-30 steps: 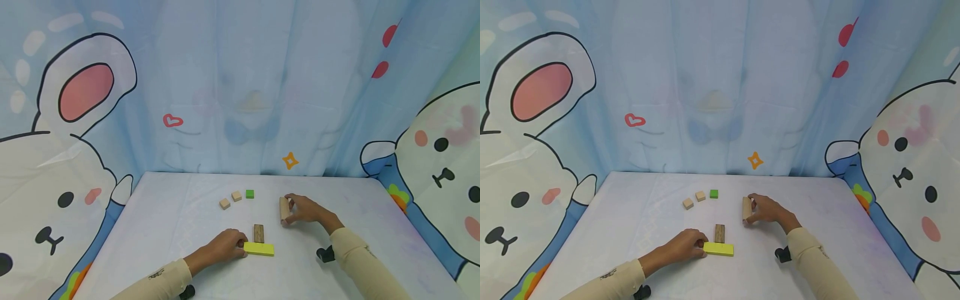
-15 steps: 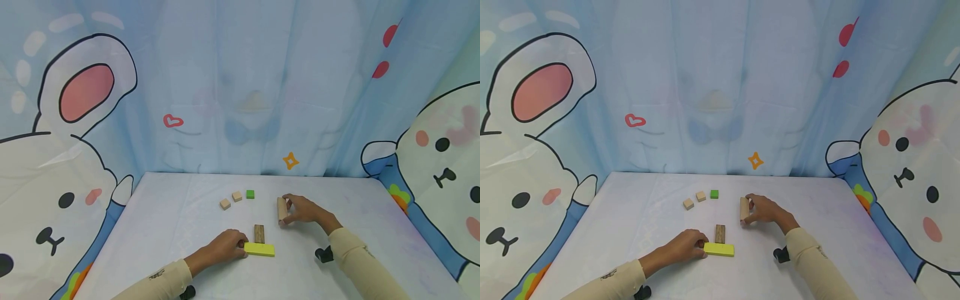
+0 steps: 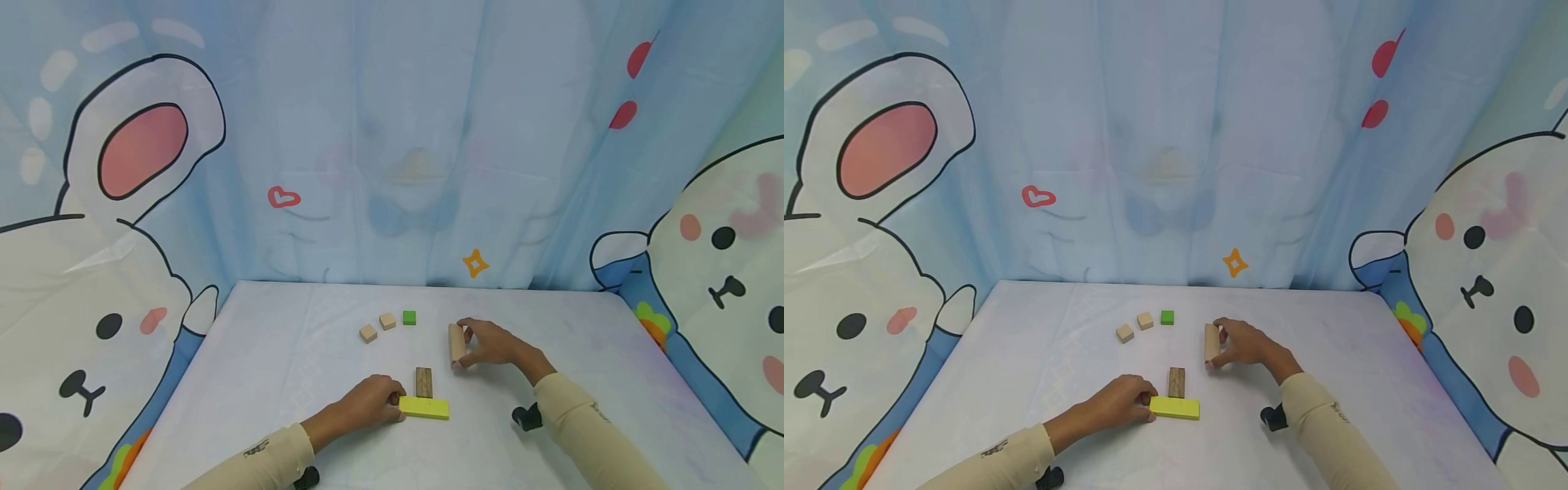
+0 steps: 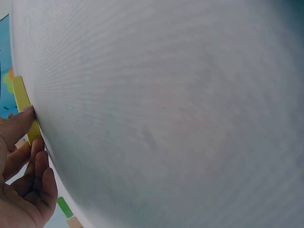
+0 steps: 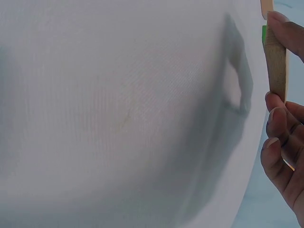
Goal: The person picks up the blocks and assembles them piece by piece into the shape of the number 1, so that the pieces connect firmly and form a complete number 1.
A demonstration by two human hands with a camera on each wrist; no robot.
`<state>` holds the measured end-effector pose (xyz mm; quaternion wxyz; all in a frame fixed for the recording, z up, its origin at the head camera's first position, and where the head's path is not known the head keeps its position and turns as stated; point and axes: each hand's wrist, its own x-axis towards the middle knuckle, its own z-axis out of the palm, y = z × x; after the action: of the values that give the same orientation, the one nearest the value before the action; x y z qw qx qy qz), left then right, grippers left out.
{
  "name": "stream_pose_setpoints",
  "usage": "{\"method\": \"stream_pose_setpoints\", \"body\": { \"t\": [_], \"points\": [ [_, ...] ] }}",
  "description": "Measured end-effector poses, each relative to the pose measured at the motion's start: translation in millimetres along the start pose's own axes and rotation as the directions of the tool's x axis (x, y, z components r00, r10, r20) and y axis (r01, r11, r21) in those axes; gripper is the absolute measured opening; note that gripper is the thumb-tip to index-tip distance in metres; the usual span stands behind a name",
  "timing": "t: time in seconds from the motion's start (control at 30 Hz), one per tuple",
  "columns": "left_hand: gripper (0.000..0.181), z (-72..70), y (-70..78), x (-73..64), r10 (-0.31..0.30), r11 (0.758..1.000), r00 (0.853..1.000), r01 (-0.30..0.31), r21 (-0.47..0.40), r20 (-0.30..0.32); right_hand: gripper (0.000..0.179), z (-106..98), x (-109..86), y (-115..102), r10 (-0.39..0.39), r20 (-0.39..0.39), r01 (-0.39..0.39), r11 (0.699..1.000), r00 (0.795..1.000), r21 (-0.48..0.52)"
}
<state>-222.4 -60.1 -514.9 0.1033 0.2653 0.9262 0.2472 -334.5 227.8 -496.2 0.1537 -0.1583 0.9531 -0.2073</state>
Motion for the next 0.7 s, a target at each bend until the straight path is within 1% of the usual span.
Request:
{"method": "stream_pose_setpoints", "body": {
  "t": [0.2, 0.43, 0.7],
  "points": [
    [0.030, 0.7, -0.1, 0.2, -0.007, 1.000, 1.000, 0.007, 0.000, 0.003, 0.099, 0.9, 0.2, -6.5, -0.015, 0.000, 0.015, 1.000, 1.000, -0.007],
    [0.031, 0.4, 1.0, -0.2, -0.012, 1.000, 1.000, 0.012, 0.008, 0.006, 0.097, 0.5, -0.9, -14.7, -0.007, 0.012, 0.007, 1.000, 1.000, -0.004],
    [0.031, 0.5, -0.2, 0.4, -0.007, 1.000, 1.000, 0.007, 0.016, 0.005, 0.097, 1.6, 0.2, -21.5, -0.029, 0.015, 0.029, 1.000, 0.999, -0.008]
  ]
}}
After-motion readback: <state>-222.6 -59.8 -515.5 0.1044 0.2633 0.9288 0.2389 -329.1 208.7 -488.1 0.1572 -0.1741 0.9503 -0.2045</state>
